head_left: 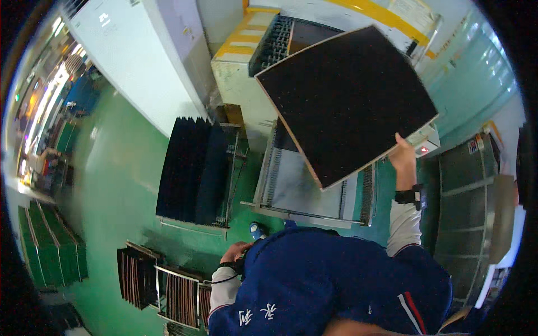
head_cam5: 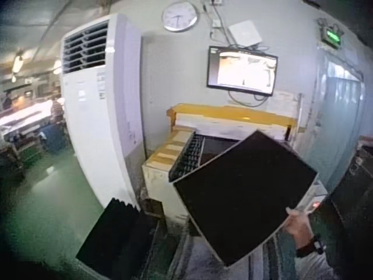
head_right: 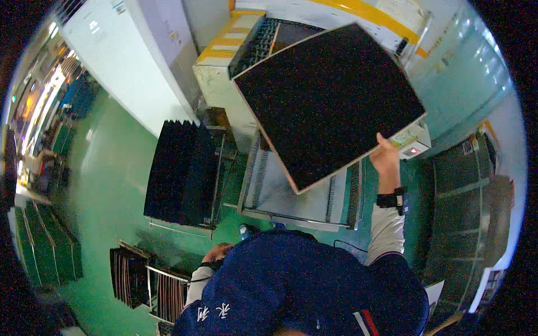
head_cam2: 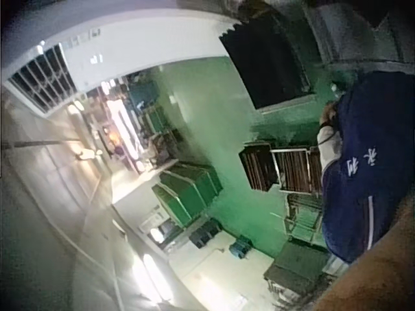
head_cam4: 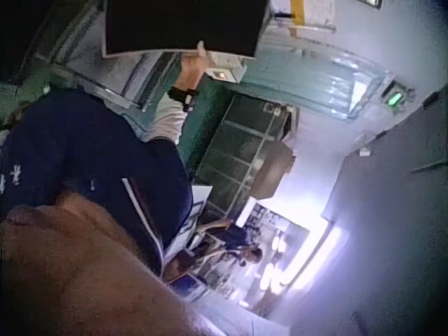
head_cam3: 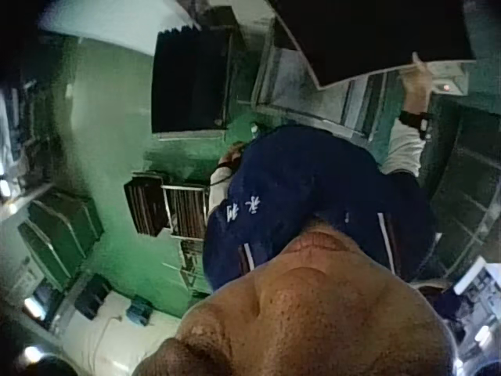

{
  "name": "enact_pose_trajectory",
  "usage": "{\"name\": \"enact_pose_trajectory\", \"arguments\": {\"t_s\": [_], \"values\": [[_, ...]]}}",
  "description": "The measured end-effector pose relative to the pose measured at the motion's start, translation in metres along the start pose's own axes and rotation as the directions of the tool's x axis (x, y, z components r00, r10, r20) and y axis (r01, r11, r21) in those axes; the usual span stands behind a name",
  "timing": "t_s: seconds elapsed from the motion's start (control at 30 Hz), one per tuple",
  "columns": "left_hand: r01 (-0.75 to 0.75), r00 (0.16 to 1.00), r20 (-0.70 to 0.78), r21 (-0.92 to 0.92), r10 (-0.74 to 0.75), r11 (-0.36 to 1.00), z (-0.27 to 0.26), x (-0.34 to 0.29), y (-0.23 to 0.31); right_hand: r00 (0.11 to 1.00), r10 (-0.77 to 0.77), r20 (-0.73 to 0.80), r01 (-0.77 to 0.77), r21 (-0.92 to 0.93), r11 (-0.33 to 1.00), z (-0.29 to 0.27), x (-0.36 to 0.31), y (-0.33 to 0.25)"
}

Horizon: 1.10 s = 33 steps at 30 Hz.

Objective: Taking dark sheets from a storage rack and loading them onto a roller conveyor for processing.

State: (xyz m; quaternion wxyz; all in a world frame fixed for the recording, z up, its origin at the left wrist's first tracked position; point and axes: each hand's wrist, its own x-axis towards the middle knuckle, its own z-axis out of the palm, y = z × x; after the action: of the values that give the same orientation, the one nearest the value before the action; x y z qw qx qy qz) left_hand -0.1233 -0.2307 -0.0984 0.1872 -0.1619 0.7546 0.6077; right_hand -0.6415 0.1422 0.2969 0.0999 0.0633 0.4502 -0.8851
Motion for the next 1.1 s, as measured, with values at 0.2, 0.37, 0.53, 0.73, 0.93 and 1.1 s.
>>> {"name": "enact_pose_trajectory", "arguments": {"t_s": [0.2,0.37,0.53,0.73,0.93,1.1], "values": [[0.245,0.969,0.063,-0.295,-0.237,0.923,-0.019,0.018,0.065,0.986,0.089,-0.143,-0.07,0.133,0.989,-0.036,-0.02,0.039],[0.477,0.879,0.064,-0.15,-0.473,0.866,-0.021,0.024,0.072,0.987,0.138,-0.081,-0.107,0.305,0.946,-0.031,-0.017,0.066],[-0.157,0.988,0.001,0.058,0.157,0.986,-0.02,0.013,0.015,0.957,0.29,-0.013,-0.273,0.297,0.915,-0.029,-0.001,0.097],[0.059,0.998,0.02,-0.01,-0.059,0.998,-0.013,0.015,0.045,0.875,0.483,0.023,-0.481,0.136,0.866,-0.032,-0.013,0.11],[0.058,0.998,0.038,-0.078,-0.056,0.995,-0.007,0.012,-0.015,0.854,0.518,0.037,-0.519,0.108,0.848,-0.006,-0.008,0.124],[0.155,0.985,0.042,0.184,-0.165,0.971,-0.001,0.013,0.098,0.915,0.403,-0.016,-0.397,0.132,0.908,-0.03,0.002,0.113]]}}
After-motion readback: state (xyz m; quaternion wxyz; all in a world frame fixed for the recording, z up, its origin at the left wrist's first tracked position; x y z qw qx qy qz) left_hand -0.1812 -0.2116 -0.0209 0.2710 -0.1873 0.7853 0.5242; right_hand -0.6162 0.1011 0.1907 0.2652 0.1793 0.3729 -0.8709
